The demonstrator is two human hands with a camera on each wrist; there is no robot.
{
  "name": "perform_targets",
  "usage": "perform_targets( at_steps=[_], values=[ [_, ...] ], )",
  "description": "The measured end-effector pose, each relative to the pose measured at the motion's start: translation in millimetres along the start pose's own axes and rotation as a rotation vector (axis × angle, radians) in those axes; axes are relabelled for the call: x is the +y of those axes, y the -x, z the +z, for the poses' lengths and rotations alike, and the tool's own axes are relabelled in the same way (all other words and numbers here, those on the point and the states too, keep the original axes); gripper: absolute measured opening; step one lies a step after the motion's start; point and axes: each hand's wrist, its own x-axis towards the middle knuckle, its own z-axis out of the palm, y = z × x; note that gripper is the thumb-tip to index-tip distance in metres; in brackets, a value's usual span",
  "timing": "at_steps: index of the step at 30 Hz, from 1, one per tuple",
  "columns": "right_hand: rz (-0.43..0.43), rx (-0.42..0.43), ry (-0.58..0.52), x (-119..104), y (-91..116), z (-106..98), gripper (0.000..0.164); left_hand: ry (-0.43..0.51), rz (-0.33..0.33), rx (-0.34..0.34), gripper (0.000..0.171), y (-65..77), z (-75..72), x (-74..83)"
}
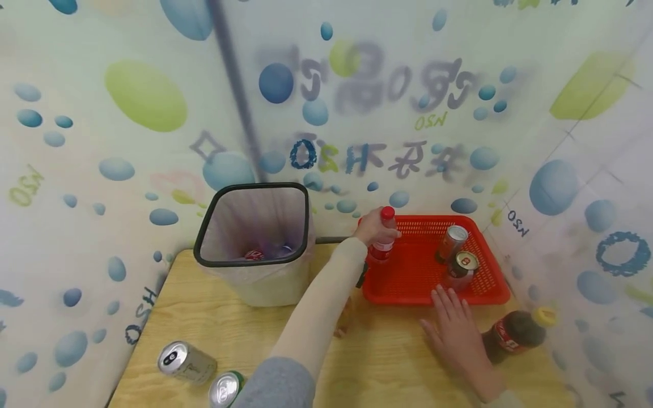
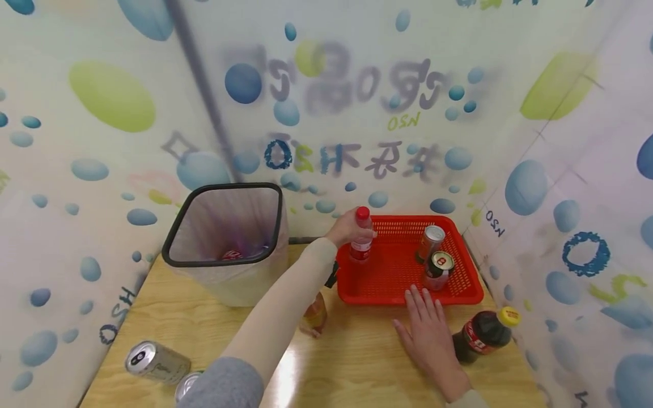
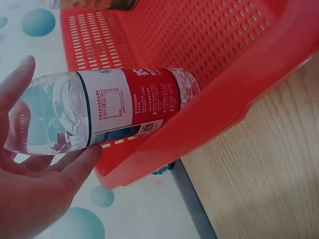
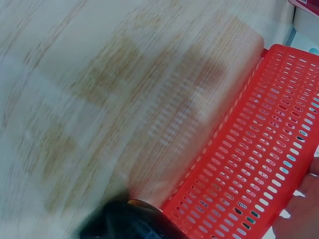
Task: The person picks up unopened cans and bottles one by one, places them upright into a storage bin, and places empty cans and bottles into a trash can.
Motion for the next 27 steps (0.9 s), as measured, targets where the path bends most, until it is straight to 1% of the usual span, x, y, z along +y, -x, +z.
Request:
perform_targets(
  at_steps=[3, 8, 10, 11, 14, 17, 18, 20, 22, 24, 27],
  values=[
    [0.016, -0.017, -0.014, -2, 2, -2, 0.073, -0.031, -0.023, -0.016, 0.064, 2.0, 1.3, 3.2],
    [0.036, -0.045, 0.0, -2, 2, -1, 0.076, -0.074, -0.095, -0.019, 0.068, 4.9, 3.7, 8.7],
    [0.039, -0.054, 0.004, -1, 2, 0, 0.077, -0.074, -0.124, -0.015, 0.07, 7.1, 4.4, 10.8],
    [0.037, -0.055, 0.006, 0, 1, 0, 0.077, -0.088, -0.123, -0.016, 0.072, 8.1, 4.7, 11.7],
    [0.029, -0.053, 0.002, 0, -1, 1, 0.078, -0.081, -0.129, -0.018, 0.068, 13.8, 1.8, 13.0],
    [0.026, -0.048, 0.003, 0, -3, 3, 0.077, -0.067, -0.099, -0.019, 0.064, 21.6, -3.0, 15.8],
    [0.028, -0.049, 0.001, 0, -3, 3, 0.077, -0.049, -0.096, -0.017, 0.063, 25.1, -4.4, 17.7],
    [0.029, -0.048, -0.001, 1, -1, 3, 0.077, -0.039, -0.065, -0.015, 0.064, 31.1, -7.0, 21.4],
    [0.031, -0.059, -0.008, 1, 0, 3, 0.077, -0.047, -0.032, -0.015, 0.065, 38.2, -10.1, 23.4],
    [0.034, -0.066, -0.016, 0, 1, 3, 0.076, -0.049, -0.019, -0.014, 0.065, 45.1, -12.4, 25.4],
    [0.044, -0.079, -0.023, -1, 1, 2, 0.077, -0.082, 0.018, -0.021, 0.066, 54.5, -15.8, 26.1]
  ],
)
